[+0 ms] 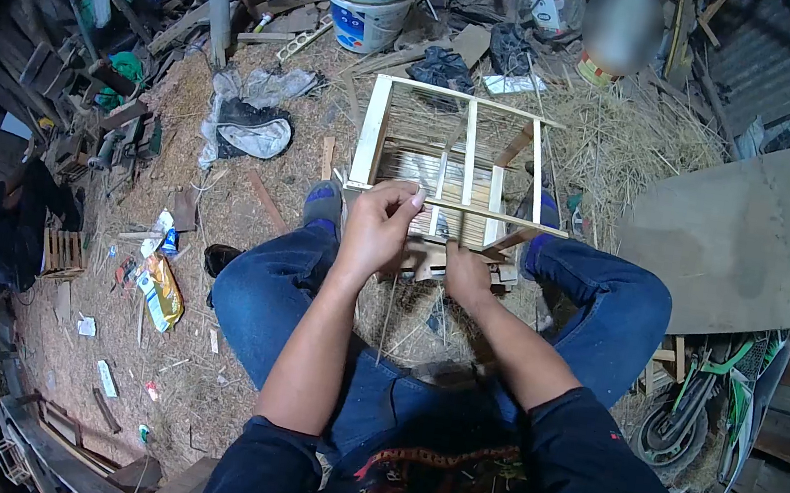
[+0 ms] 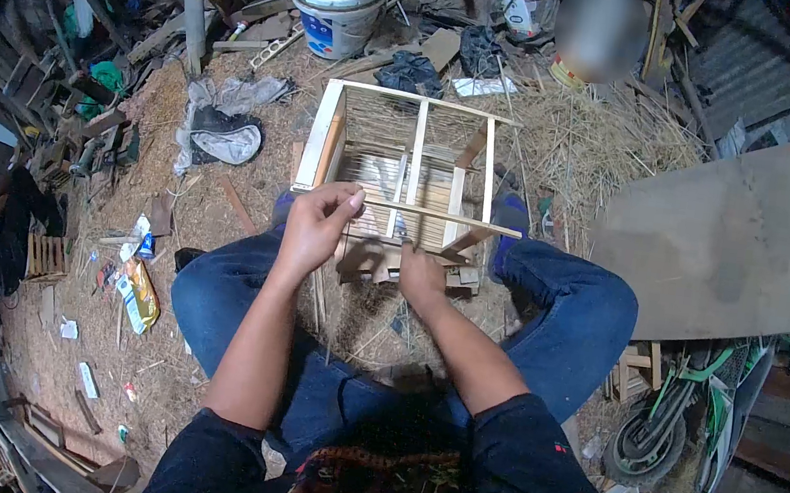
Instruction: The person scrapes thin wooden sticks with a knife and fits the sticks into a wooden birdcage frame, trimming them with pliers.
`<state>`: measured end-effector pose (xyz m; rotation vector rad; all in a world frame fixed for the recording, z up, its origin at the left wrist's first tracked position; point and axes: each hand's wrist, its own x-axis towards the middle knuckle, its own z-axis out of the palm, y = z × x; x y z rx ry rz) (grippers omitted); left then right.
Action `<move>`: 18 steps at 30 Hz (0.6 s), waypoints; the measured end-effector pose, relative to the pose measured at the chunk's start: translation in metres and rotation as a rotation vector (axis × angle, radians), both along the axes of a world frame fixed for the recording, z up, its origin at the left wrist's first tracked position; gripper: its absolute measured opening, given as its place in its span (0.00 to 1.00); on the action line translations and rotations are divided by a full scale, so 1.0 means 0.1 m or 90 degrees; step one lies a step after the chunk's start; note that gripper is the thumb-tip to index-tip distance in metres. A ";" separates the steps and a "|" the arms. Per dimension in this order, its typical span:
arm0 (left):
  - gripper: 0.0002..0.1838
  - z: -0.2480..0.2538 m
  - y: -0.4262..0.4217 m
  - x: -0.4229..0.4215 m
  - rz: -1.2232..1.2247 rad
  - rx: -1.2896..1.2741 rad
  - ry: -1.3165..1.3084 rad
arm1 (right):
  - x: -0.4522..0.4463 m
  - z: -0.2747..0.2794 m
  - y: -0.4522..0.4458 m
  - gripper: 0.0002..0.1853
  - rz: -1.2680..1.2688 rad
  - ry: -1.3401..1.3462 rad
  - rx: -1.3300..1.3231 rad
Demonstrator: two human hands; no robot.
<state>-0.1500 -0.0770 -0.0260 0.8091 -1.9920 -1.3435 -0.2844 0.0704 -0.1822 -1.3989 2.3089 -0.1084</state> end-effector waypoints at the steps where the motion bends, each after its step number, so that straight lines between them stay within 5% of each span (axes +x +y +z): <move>1: 0.11 0.04 0.00 -0.01 -0.003 -0.002 -0.005 | 0.01 0.02 0.01 0.18 -0.040 -0.027 0.003; 8: 0.13 -0.14 -0.01 -0.11 0.018 0.009 -0.047 | 0.02 0.27 0.36 0.23 -0.154 -0.113 0.148; 14: 0.18 0.05 0.14 -0.17 0.014 0.292 0.027 | -0.16 0.23 0.63 0.13 -0.065 -0.186 0.228; 16: 0.18 0.08 0.16 -0.16 0.034 0.251 0.103 | -0.15 0.83 0.64 0.13 -0.239 -0.449 0.288; 18: 0.18 0.12 0.17 -0.13 0.052 0.267 0.128 | -0.19 0.99 0.81 0.12 -0.241 -0.471 0.252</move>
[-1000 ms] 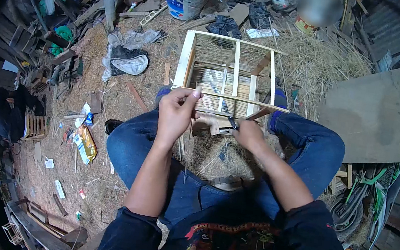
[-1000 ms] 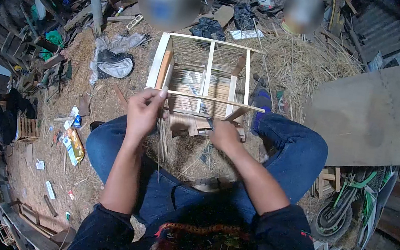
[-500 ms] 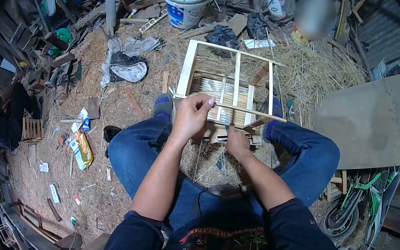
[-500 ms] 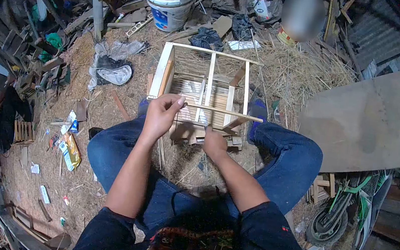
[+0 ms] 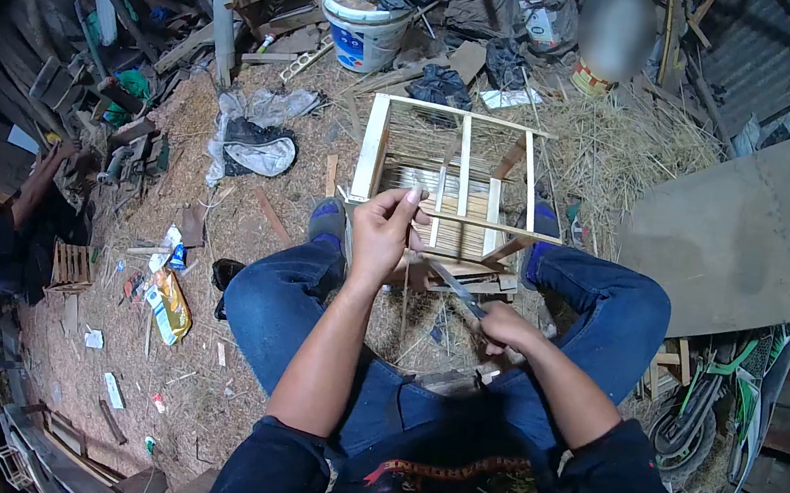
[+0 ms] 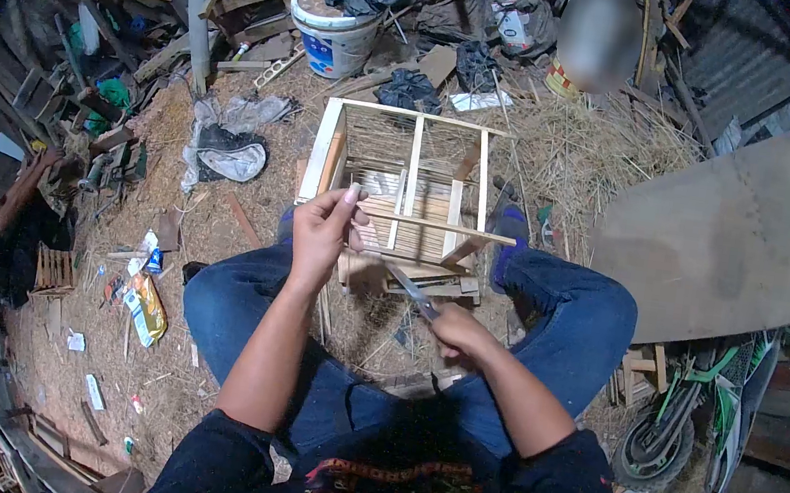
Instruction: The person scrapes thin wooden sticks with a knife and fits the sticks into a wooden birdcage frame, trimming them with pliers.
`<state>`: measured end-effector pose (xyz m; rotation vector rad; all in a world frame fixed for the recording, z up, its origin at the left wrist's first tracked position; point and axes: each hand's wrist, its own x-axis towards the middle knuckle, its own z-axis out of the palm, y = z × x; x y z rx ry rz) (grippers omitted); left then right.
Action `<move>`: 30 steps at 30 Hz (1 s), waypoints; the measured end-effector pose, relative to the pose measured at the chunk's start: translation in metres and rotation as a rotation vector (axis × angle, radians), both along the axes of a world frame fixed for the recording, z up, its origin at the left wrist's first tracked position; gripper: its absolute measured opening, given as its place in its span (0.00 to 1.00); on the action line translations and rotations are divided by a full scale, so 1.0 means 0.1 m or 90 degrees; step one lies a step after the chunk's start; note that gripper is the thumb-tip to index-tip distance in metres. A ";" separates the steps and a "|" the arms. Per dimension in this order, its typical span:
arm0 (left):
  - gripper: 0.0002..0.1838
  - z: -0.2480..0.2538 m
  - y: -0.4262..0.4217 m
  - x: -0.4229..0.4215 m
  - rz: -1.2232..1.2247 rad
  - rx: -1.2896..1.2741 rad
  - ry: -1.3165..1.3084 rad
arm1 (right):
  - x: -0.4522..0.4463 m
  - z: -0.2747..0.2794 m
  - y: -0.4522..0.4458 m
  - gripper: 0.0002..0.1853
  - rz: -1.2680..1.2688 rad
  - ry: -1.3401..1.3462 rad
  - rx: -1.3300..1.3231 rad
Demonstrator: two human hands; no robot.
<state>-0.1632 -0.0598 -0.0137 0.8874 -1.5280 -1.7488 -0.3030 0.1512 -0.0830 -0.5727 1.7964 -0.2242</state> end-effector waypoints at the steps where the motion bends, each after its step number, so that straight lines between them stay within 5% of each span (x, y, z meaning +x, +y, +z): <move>1: 0.17 0.04 0.00 0.02 -0.007 0.041 0.034 | -0.01 0.21 0.09 0.10 -0.052 -0.055 -0.042; 10: 0.19 0.50 0.22 0.27 -0.107 0.239 0.129 | -0.20 0.66 0.83 0.06 -0.157 -0.214 -0.303; 12: 0.17 0.62 0.27 0.41 -0.114 0.224 0.134 | -0.03 1.03 0.67 0.10 -0.130 0.032 -0.360; 16: 0.13 0.71 0.42 0.86 -0.043 0.208 0.062 | 0.29 1.07 0.43 0.14 -0.173 0.088 -0.584; 20: 0.11 0.64 0.55 1.42 0.027 0.168 -0.063 | 0.58 1.20 0.08 0.17 -0.013 0.142 -0.601; 24: 0.12 0.56 0.65 1.76 0.121 0.159 -0.110 | 0.68 1.31 -0.27 0.14 -0.069 0.157 -0.518; 26: 0.12 0.58 0.70 1.85 0.103 0.173 -0.086 | 0.36 1.14 -0.45 0.10 0.046 0.390 -0.587; 28: 0.13 0.56 0.73 1.84 0.094 0.169 -0.065 | 0.02 1.06 -0.68 0.09 -0.040 0.470 -0.695; 30: 0.13 0.55 0.72 1.78 0.087 0.170 -0.038 | -0.24 1.23 -0.94 0.15 -0.068 0.541 -0.551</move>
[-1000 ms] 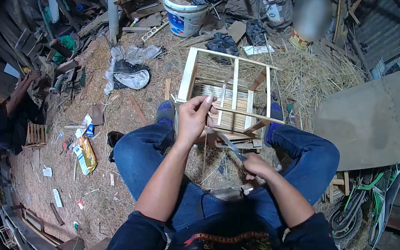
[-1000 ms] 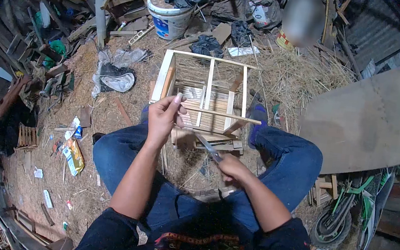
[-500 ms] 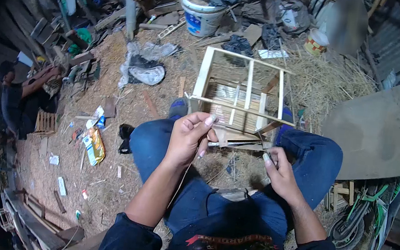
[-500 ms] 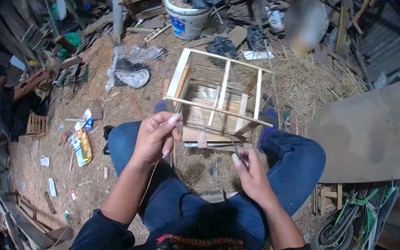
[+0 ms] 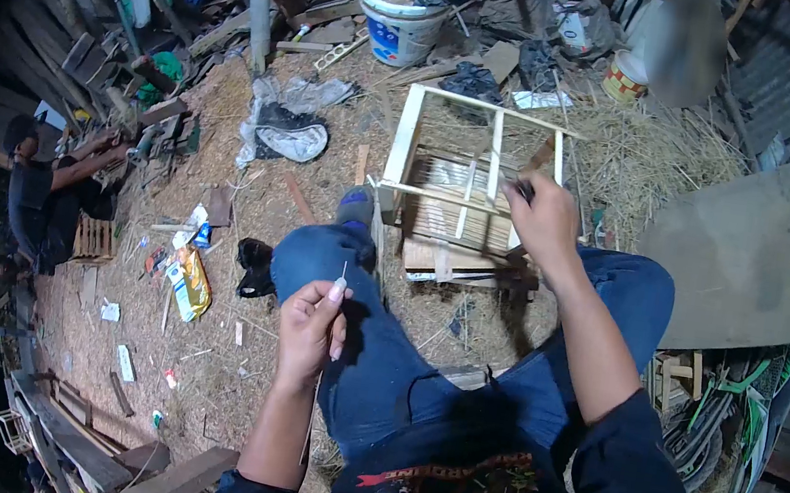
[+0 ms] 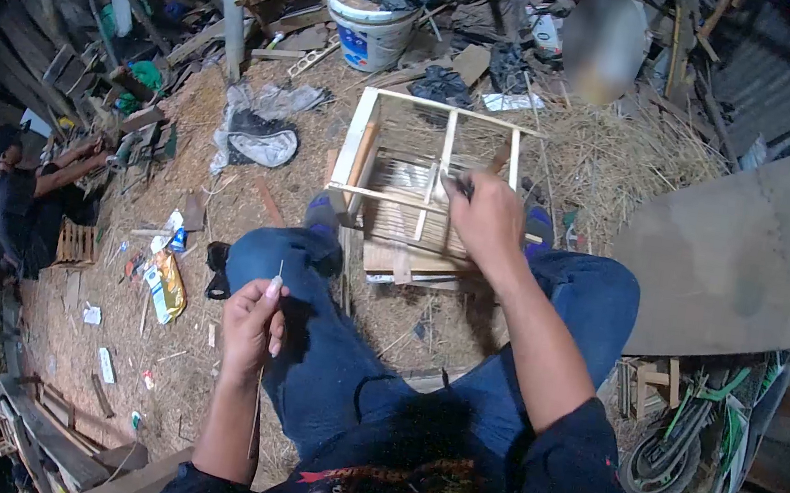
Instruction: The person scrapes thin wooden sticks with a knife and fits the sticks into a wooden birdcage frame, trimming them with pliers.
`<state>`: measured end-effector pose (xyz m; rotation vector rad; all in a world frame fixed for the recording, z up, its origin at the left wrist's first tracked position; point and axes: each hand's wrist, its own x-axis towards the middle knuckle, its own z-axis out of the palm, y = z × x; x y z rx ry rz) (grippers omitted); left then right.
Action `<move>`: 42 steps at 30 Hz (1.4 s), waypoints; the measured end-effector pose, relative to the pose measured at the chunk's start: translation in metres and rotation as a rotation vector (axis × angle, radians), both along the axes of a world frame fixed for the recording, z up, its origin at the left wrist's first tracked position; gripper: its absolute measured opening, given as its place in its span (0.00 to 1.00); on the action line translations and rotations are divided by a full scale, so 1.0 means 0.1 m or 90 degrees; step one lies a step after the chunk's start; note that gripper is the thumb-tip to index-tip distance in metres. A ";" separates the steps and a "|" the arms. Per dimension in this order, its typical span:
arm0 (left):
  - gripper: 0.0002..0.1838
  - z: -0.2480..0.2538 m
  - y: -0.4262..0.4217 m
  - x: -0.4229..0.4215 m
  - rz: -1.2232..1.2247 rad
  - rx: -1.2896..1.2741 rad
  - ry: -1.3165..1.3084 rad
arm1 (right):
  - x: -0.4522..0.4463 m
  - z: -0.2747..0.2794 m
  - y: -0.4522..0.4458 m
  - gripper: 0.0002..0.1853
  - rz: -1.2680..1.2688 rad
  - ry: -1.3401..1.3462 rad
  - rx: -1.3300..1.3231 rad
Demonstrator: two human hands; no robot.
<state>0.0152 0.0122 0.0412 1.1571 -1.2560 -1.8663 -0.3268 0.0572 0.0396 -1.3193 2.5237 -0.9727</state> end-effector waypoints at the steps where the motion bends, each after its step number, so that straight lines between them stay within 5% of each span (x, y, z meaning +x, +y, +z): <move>1: 0.13 -0.02 -0.02 -0.07 0.000 -0.010 0.009 | -0.12 -0.10 -0.14 0.17 -0.021 0.024 0.025; 5: 0.12 -0.15 -0.18 -0.49 -0.002 -0.001 0.045 | -0.30 -0.20 -0.51 0.26 -0.033 -0.159 0.213; 8: 0.12 -0.17 -0.28 -0.88 -0.011 0.009 0.056 | -0.28 -0.36 -0.65 0.24 -0.042 -0.081 0.241; 16: 0.12 -0.22 -0.51 -1.47 -0.032 -0.002 0.029 | -0.62 -0.18 -0.75 0.13 -0.080 -0.182 0.230; 22: 0.13 -0.48 -0.91 -1.62 0.038 0.015 0.063 | -1.74 -0.40 -0.71 0.13 -0.180 0.082 0.156; 25: 0.11 -0.56 -1.07 -1.75 0.067 0.042 0.011 | -2.18 -0.39 -0.63 0.18 -0.255 -0.006 0.096; 28: 0.12 -0.69 -1.16 -1.90 0.049 0.034 -0.017 | -2.73 -0.87 -0.55 0.19 -0.274 0.102 0.082; 42: 0.12 -0.69 -1.44 -2.40 -0.078 0.016 -0.072 | -3.36 -2.31 -0.42 0.16 -0.386 0.067 0.204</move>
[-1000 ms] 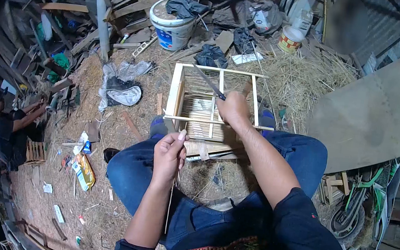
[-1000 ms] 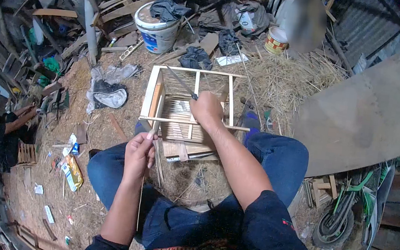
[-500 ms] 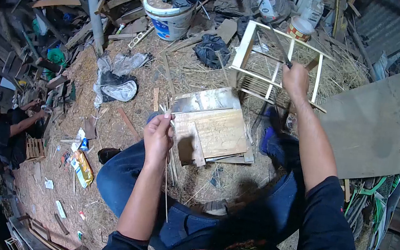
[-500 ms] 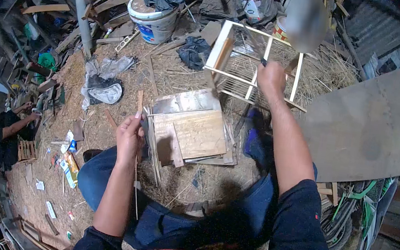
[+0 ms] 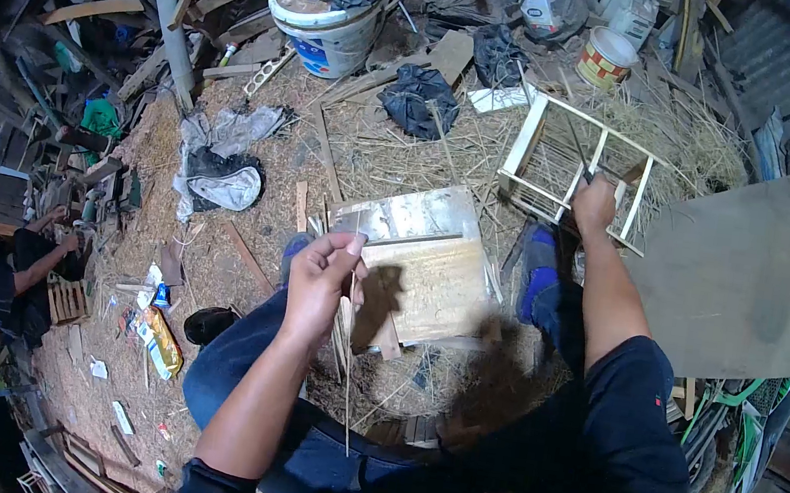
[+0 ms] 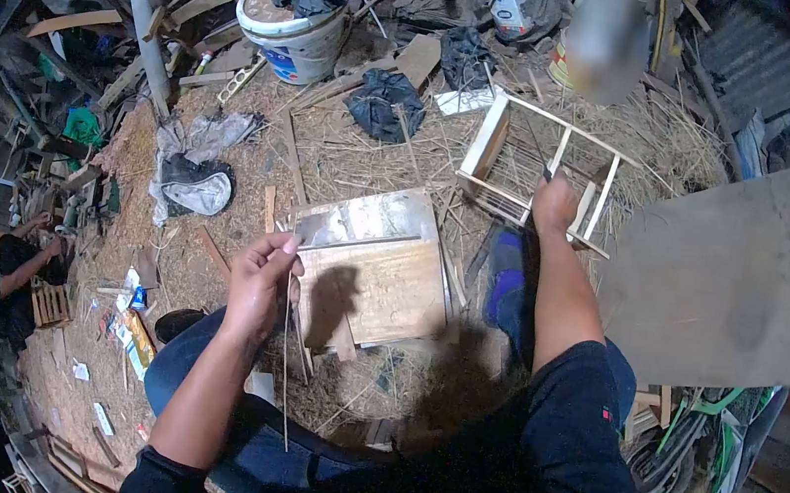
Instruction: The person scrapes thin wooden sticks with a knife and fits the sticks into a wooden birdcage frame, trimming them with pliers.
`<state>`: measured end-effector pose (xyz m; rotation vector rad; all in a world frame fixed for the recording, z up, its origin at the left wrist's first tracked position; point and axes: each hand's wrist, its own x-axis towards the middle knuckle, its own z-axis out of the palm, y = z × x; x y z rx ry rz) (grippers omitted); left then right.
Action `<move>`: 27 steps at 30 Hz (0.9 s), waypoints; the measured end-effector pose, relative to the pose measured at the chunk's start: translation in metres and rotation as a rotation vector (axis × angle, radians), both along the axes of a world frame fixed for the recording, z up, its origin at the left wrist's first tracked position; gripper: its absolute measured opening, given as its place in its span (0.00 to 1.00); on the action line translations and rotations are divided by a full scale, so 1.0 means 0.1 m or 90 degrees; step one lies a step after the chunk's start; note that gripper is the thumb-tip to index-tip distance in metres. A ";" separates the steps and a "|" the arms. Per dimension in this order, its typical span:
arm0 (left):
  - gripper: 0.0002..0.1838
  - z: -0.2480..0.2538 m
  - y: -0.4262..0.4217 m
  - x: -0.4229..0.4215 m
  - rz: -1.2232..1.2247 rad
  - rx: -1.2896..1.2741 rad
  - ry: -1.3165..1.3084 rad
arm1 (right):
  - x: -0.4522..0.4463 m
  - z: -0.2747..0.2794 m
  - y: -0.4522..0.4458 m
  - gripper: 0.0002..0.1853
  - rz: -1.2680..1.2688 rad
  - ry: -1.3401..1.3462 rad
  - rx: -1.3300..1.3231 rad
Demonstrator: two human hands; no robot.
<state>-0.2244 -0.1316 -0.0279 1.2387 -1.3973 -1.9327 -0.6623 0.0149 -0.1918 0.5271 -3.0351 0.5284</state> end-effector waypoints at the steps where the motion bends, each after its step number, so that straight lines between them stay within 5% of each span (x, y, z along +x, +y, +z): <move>1: 0.13 0.00 0.00 -0.01 -0.005 0.020 0.026 | -0.04 -0.13 0.04 0.16 0.002 -0.001 0.002; 11: 0.18 0.24 -0.13 0.01 0.116 -0.030 0.116 | -0.20 -0.32 0.30 0.24 -0.012 -0.064 0.060; 16: 0.18 0.29 -0.10 0.02 0.102 -0.027 0.133 | -0.24 0.56 -0.01 0.26 0.097 0.017 0.004; 18: 0.19 0.32 -0.04 -0.02 0.087 -0.020 0.135 | -0.03 0.96 -0.16 0.23 0.158 0.011 -0.222; 22: 0.20 0.39 0.06 -0.02 0.046 -0.025 0.132 | 0.95 2.06 -0.19 0.18 0.317 -0.158 -0.261; 27: 0.20 0.41 0.21 -0.03 0.024 -0.003 0.137 | 2.06 2.37 -0.08 0.18 0.518 -0.191 -0.363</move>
